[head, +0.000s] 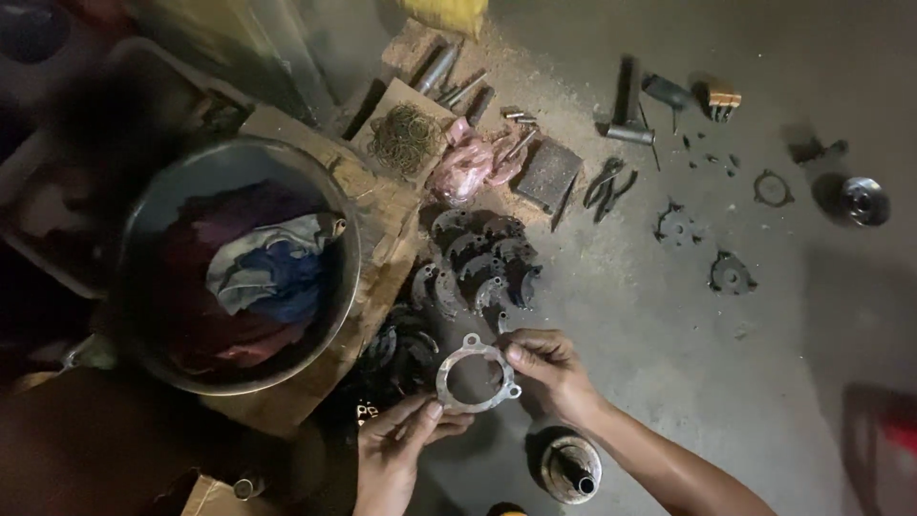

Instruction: The recorder gathers and sorts various motorcycle engine and clutch components from boxes and the floor of a repair shop.

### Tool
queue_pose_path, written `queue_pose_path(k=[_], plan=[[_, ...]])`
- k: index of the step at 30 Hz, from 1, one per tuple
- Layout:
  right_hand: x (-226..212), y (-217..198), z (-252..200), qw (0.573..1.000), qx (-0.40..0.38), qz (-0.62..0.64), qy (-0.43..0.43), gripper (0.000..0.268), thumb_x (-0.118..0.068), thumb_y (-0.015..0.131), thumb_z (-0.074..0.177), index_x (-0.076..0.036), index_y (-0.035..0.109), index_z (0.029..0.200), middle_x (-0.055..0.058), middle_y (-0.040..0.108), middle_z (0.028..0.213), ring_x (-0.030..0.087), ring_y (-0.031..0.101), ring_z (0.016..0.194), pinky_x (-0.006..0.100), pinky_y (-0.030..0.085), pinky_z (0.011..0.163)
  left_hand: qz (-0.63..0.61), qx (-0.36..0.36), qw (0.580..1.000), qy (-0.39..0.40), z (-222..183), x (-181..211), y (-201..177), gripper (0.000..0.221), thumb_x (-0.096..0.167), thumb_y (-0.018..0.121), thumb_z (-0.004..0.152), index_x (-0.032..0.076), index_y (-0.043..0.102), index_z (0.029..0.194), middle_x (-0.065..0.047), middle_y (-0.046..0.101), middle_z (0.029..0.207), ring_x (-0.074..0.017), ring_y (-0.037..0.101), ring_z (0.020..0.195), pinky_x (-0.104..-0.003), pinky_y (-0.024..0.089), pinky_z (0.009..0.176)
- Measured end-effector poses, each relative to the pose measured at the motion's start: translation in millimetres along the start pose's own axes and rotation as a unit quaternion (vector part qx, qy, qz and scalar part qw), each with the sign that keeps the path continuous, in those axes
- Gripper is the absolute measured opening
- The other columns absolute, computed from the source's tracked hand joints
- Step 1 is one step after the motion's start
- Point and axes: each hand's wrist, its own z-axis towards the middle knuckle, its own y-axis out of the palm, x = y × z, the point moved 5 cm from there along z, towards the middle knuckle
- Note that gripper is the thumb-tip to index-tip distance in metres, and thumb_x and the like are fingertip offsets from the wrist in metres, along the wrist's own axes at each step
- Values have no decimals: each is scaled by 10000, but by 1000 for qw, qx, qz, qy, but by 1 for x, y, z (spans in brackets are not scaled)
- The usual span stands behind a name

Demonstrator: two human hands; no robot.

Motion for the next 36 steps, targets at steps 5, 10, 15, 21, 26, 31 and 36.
queue_pose_path(k=[5,10,15,21,26,31,36], plan=[[-2,-9,0,998,-11,60,-34,236,-151,655,1006,76,713,976,149,707,927,219,666,833,381,551,741,2,-21,1000,-18,3,2,14,294,106,627,952,-134,733,1086,-254,802,947,-325,817,856,-441,688,792],[-1,-16,0,994,-12,85,-62,208,-108,636,1024,77,695,952,136,682,908,206,637,821,394,546,713,1,-19,999,-34,6,-4,16,278,88,631,947,-125,735,1092,-243,803,961,-317,814,857,-433,688,785],[23,-66,3,997,35,51,-45,190,-82,623,1055,71,702,977,127,671,922,175,628,840,358,516,705,0,-2,999,-44,12,-22,12,232,16,664,904,-124,734,1076,-243,803,966,-313,811,842,-431,692,770],[-1,-249,1,871,306,-381,-47,369,92,421,937,-1,735,1109,81,774,1000,177,770,802,362,620,664,43,53,997,31,19,-67,-48,165,-91,698,847,-116,755,999,-253,812,903,-320,816,785,-430,685,738],[33,-506,-71,517,411,-741,126,312,-314,617,1124,-24,698,1040,206,722,936,393,699,840,459,577,766,153,140,977,55,9,-80,-106,123,-34,785,816,-71,785,933,-177,801,901,-218,760,841,-346,603,799],[61,-595,-88,477,362,-794,108,351,-285,652,1050,33,636,902,150,702,759,287,667,628,434,564,555,223,213,951,-15,-4,-62,-120,148,32,811,791,-40,807,920,-104,805,899,-155,717,861,-312,561,820],[55,-574,-99,455,297,-818,191,261,-243,627,1073,-52,695,908,79,730,813,214,685,691,381,577,656,155,258,952,-62,-22,-53,-124,168,35,809,794,-65,794,928,-110,794,898,-177,712,831,-337,574,792]])
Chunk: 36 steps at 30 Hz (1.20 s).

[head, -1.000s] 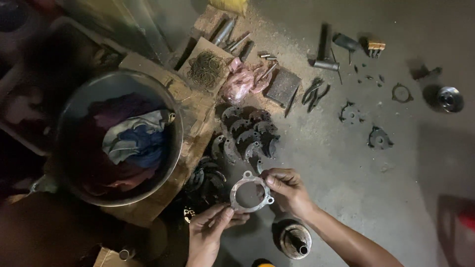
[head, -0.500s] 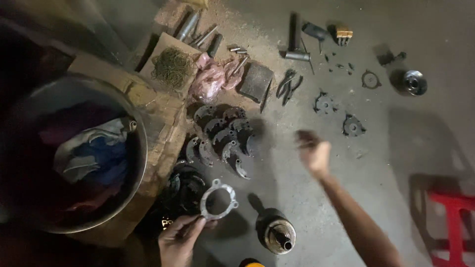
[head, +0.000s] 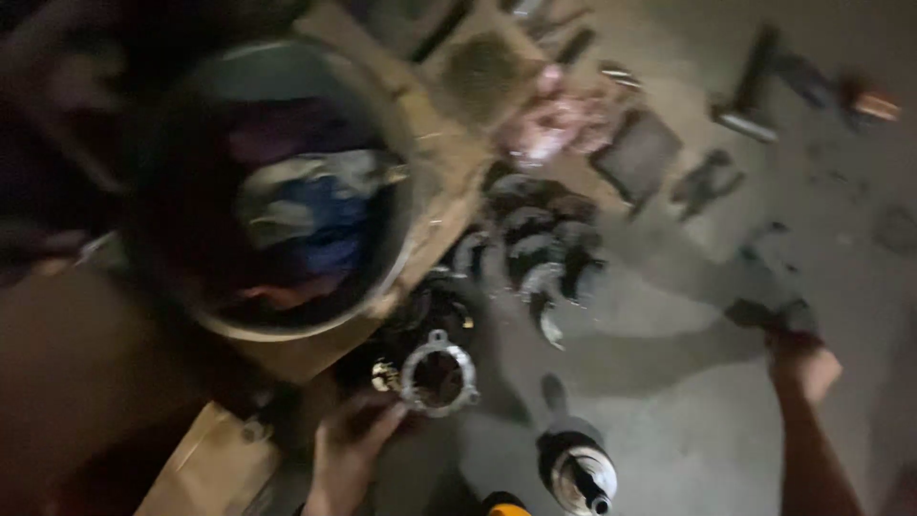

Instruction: The recorder gathers and sorts various motorcycle engine and clutch components from boxes and the floor of a repair shop.

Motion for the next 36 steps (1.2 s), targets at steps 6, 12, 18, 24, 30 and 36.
queue_pose_path(k=[6,12,18,24,30,36], plan=[[-113,-77,-41,991,-47,-79,-102,210,-243,616,1075,-163,809,1058,18,790,1012,172,740,821,332,607,870,-106,-62,992,10,-27,31,-5,229,53,790,836,-66,775,1031,-131,801,944,-191,727,854,-347,592,797],[-334,-241,-224,871,-302,369,-121,216,-160,792,892,-48,792,1077,123,782,976,220,765,857,419,658,839,-241,-150,958,-27,-58,51,17,262,84,736,898,-50,745,1123,-136,801,1016,-222,736,932,-353,578,881],[-479,-377,-342,770,-141,349,-515,251,-142,788,806,-64,743,1041,115,768,1076,259,753,946,386,616,808,-471,-163,866,-35,-68,41,8,212,92,732,900,13,691,1092,-83,756,1066,-207,728,996,-424,590,933],[-530,-420,-406,725,-17,298,-621,229,-101,795,772,-37,708,973,177,719,1012,370,692,875,436,557,747,-386,-150,910,11,-73,85,-59,182,127,710,935,26,697,1086,-78,738,1015,-205,702,904,-413,599,780],[-563,-380,-431,728,-121,529,-418,147,-114,848,783,-48,793,902,4,750,687,144,655,561,291,527,511,-258,-72,958,101,-92,65,-153,213,138,715,937,-41,707,1055,-90,729,991,-180,717,859,-337,657,661],[-611,-433,-478,686,-166,620,-342,212,-114,790,796,-64,656,953,-14,572,610,69,533,481,260,440,421,-203,-5,974,99,-134,46,-226,286,169,743,911,-19,732,1126,-87,769,1011,-138,711,833,-281,600,622]])
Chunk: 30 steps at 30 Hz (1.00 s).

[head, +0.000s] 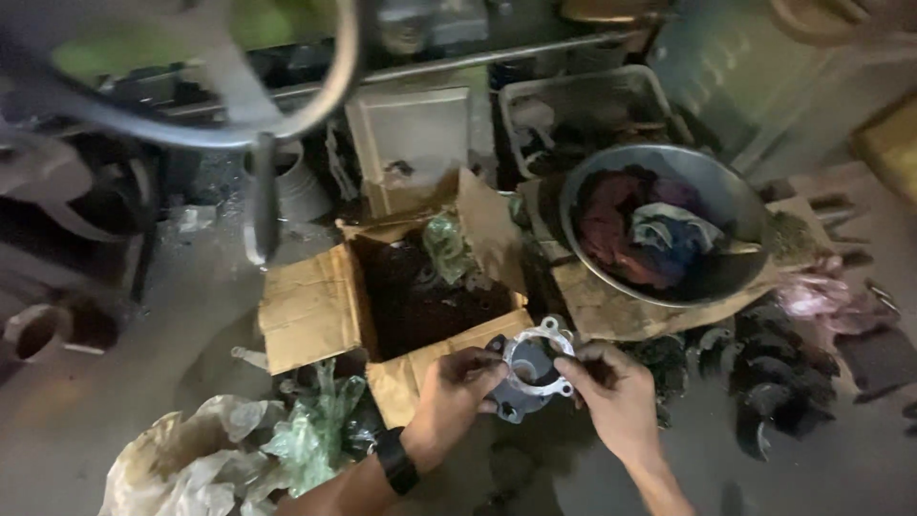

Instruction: The recorder gathers and sorts various motorcycle engine and clutch components from boxes and the floor of a repair shop.

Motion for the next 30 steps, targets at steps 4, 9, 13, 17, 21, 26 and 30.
queue_pose_path(k=[4,9,13,17,21,26,30], plan=[[-13,12,5,997,-66,-46,9,106,-137,807,851,-42,761,861,44,655,633,111,506,487,273,390,441,-25,-1,999,26,-14,-3,-31,250,122,742,907,13,725,1132,-58,770,1017,-128,698,847,-267,583,640],[-30,-22,6,998,-2,58,-9,104,-106,717,915,-29,742,981,81,713,771,136,601,557,305,482,444,-58,-18,984,166,-22,6,-44,225,31,734,924,11,688,1143,-50,730,1058,-114,674,934,-252,572,730],[-23,-20,-7,978,-42,201,41,128,-85,689,945,10,736,1016,106,703,760,162,598,567,307,470,455,-136,-4,981,135,-31,33,-39,384,-4,730,897,42,549,1233,-39,718,1101,-99,666,915,-242,560,669],[-24,-12,-21,979,-84,179,45,154,-45,693,881,27,753,1004,139,747,758,184,652,576,319,511,440,-147,-9,984,102,-37,49,-29,560,12,720,878,76,480,1380,-44,740,1129,-91,683,888,-227,564,644],[-36,-6,-30,993,-106,53,13,146,-29,729,860,45,783,972,141,769,723,172,657,538,304,537,443,-143,-24,983,113,-35,41,-28,606,16,729,887,77,533,1458,-57,736,1109,-86,656,842,-225,560,648],[-50,-3,-29,991,-117,56,-29,167,-41,747,851,49,775,989,107,772,737,132,684,581,284,563,462,-65,-56,988,127,-37,37,-22,516,6,702,915,46,607,1420,-82,754,1182,-96,687,877,-229,568,708],[-82,6,-25,988,-129,-57,-60,185,-85,768,840,13,822,987,70,796,723,96,679,586,249,525,483,-38,-130,971,198,-46,48,-11,484,-28,673,957,-9,587,1433,-109,733,1250,-107,682,1014,-244,567,861]])
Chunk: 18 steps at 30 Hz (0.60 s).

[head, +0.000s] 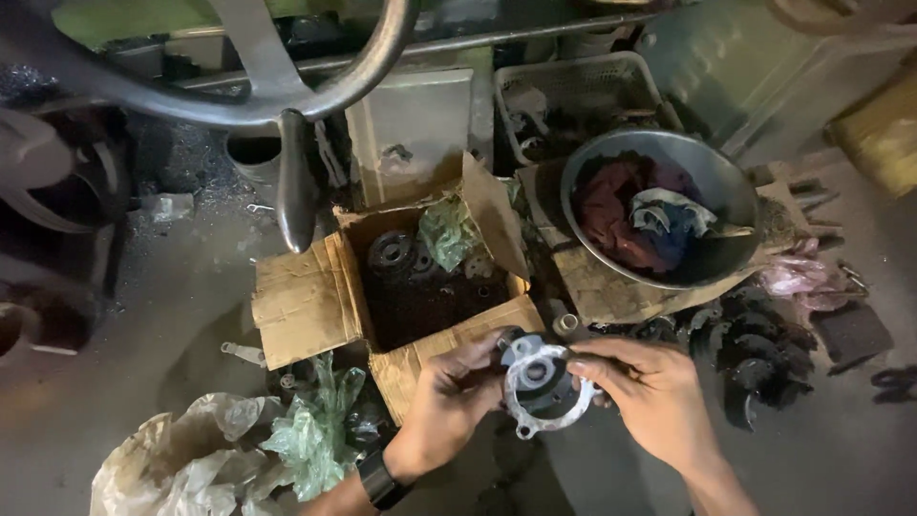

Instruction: The recorder gathers and sorts various motorcycle engine and clutch components from boxes and the floor of a repair shop.

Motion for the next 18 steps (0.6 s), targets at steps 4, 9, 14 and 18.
queue_pose_path(k=[4,9,14,18], plan=[[-12,2,4,989,-12,-132,62,229,-166,784,816,-63,836,1014,61,796,671,101,654,507,260,519,450,14,-22,1000,-7,-2,-3,3,464,-44,667,946,-41,588,1404,-87,708,1291,-111,668,1113,-265,561,957],[-21,0,4,983,-20,-182,12,227,-194,791,799,-60,835,978,56,819,722,110,690,523,275,542,486,20,-17,997,-68,-3,-8,2,495,-8,686,941,-16,585,1425,-72,731,1200,-89,659,1011,-254,566,876],[-19,-2,5,977,-14,-205,-51,226,-210,811,793,-64,837,963,54,833,894,99,779,712,252,605,606,-8,-28,995,-95,-4,-20,0,500,25,715,944,-16,603,1430,-57,723,1162,-91,633,913,-239,548,790],[-21,-1,4,982,-16,-186,-42,226,-209,808,796,-55,828,960,49,833,866,101,767,679,256,597,584,-28,-13,989,-146,-2,-17,-2,515,78,726,926,0,617,1423,-58,724,1178,-109,655,885,-247,559,749]])
